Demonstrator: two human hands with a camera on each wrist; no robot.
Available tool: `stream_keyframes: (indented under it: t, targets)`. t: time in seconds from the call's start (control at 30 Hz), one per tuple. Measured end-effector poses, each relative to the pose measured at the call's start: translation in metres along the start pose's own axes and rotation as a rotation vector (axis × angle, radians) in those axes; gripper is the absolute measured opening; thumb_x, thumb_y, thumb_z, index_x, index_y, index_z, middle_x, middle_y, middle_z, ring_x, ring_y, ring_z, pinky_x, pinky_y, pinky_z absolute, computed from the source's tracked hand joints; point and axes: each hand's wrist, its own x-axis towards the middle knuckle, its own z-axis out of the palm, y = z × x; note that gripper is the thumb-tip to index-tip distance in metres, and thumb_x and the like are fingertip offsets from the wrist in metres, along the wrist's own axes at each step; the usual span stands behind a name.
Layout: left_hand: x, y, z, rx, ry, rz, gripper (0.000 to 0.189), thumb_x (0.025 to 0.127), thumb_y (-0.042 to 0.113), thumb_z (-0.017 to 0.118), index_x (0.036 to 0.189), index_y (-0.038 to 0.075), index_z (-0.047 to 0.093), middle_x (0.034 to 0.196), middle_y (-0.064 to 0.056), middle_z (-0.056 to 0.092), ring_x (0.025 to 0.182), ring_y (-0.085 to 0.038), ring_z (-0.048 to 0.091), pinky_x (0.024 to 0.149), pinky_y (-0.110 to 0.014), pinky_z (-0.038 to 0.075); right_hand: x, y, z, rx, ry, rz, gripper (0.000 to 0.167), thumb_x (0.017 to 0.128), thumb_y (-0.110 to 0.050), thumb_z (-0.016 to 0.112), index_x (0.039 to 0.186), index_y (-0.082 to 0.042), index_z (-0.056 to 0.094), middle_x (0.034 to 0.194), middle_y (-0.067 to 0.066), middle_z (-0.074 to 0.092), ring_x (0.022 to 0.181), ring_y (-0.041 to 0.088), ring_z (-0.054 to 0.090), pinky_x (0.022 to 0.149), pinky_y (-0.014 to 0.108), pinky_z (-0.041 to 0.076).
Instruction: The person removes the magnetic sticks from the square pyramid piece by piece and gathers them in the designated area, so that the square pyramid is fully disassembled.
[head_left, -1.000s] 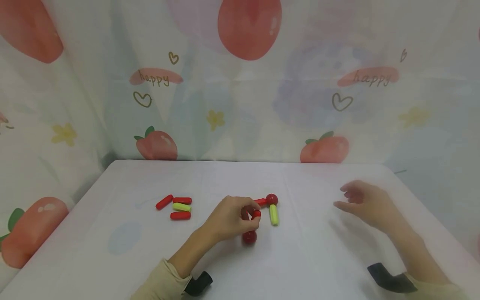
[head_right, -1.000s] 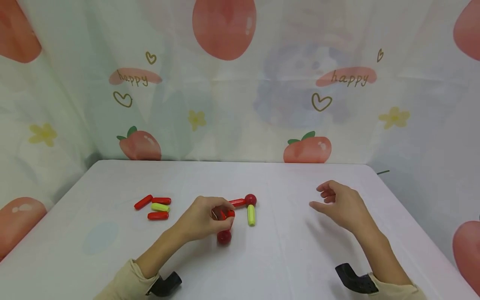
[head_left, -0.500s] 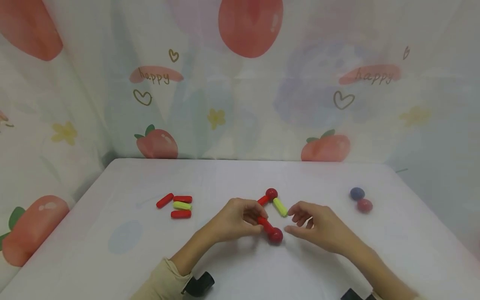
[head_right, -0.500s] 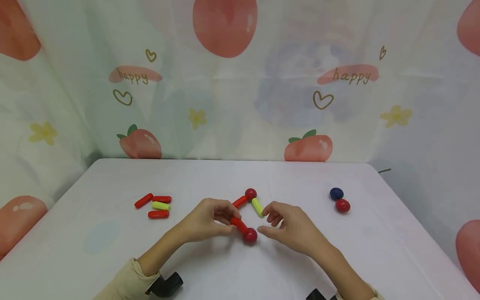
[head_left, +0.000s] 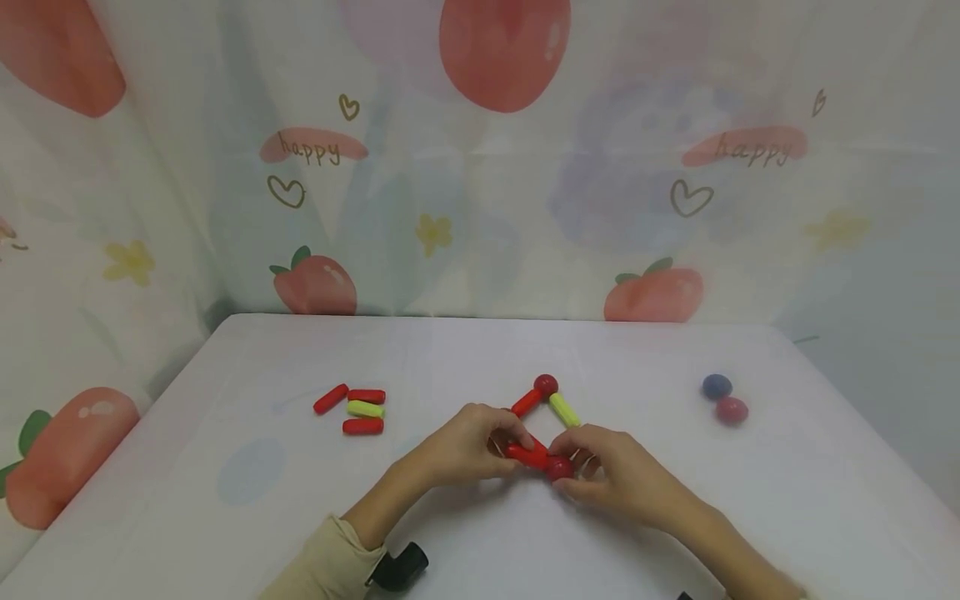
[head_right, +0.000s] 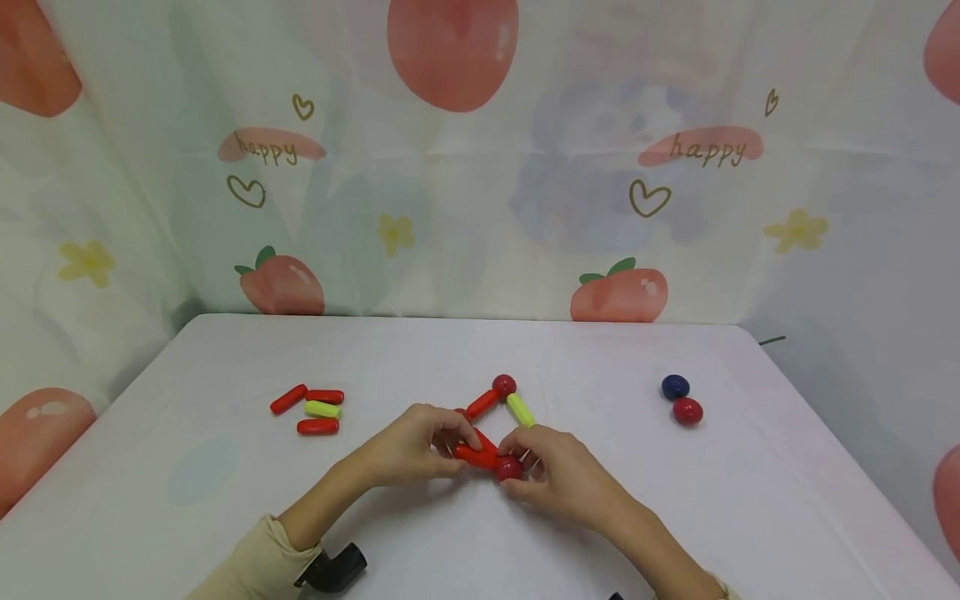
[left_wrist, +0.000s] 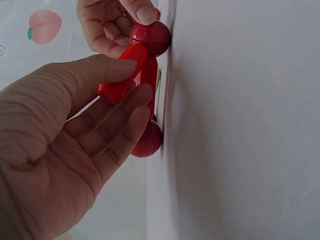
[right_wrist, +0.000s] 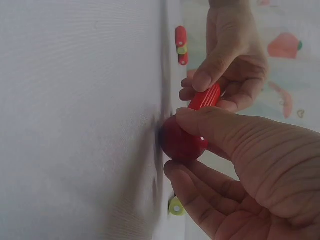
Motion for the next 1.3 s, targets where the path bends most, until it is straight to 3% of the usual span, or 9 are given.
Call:
stream_keyframes:
  t: [0.4,0.73,0.9,1.07,1.3]
  targets:
    - [-0.002,-0.001,0.004,0.123,0.084,-0.052,0.017,0.082,0.008,0.085,0.092,0.013,0.072,0.082,0.01,0.068,0.071,-0.002,0.059,0.068,-0.017,0.053,0.0,0.0,0.004,-0.012,-0.009,-0.01,0.031,0.085,-0.018,0.084,0.113,-0.021,0.07,0.102,-0.012,0.068,0.085,0.005,0.063,0.078,0.026,0.056]
    - [-0.002,0.005,0.011,0.261,0.176,-0.183,0.017,0.082,0.019,0.086,0.09,0.011,0.073,0.073,0.01,0.062,0.065,-0.007,0.054,0.058,-0.02,0.048,0.0,-0.002,0.006,-0.025,0.009,0.022,0.031,0.085,-0.02,0.084,0.112,-0.022,0.07,0.098,-0.015,0.066,0.085,0.005,0.061,0.076,0.025,0.054]
    - [-0.007,0.006,0.001,0.219,0.176,-0.16,0.02,0.083,0.016,0.085,0.096,0.012,0.071,0.081,0.007,0.066,0.072,-0.009,0.058,0.066,-0.02,0.051,0.0,0.0,0.006,-0.004,0.0,0.041,0.031,0.085,-0.019,0.084,0.112,-0.022,0.069,0.098,-0.014,0.067,0.086,0.005,0.062,0.077,0.026,0.055]
    - [-0.029,-0.001,-0.023,0.151,0.204,-0.142,0.022,0.084,0.014,0.084,0.1,0.013,0.069,0.09,0.005,0.071,0.079,-0.011,0.062,0.072,-0.022,0.055,0.0,-0.002,0.006,0.015,-0.022,0.07,0.03,0.085,-0.022,0.084,0.111,-0.023,0.069,0.098,-0.013,0.066,0.087,0.007,0.061,0.078,0.025,0.055]
    - [-0.086,-0.034,-0.062,0.161,0.296,-0.171,0.021,0.082,0.009,0.084,0.097,0.013,0.07,0.09,0.005,0.07,0.081,-0.011,0.065,0.075,-0.024,0.056,-0.001,-0.005,0.003,0.008,-0.024,0.086,0.03,0.085,-0.021,0.085,0.109,-0.024,0.068,0.097,-0.013,0.065,0.087,0.007,0.062,0.076,0.025,0.054]
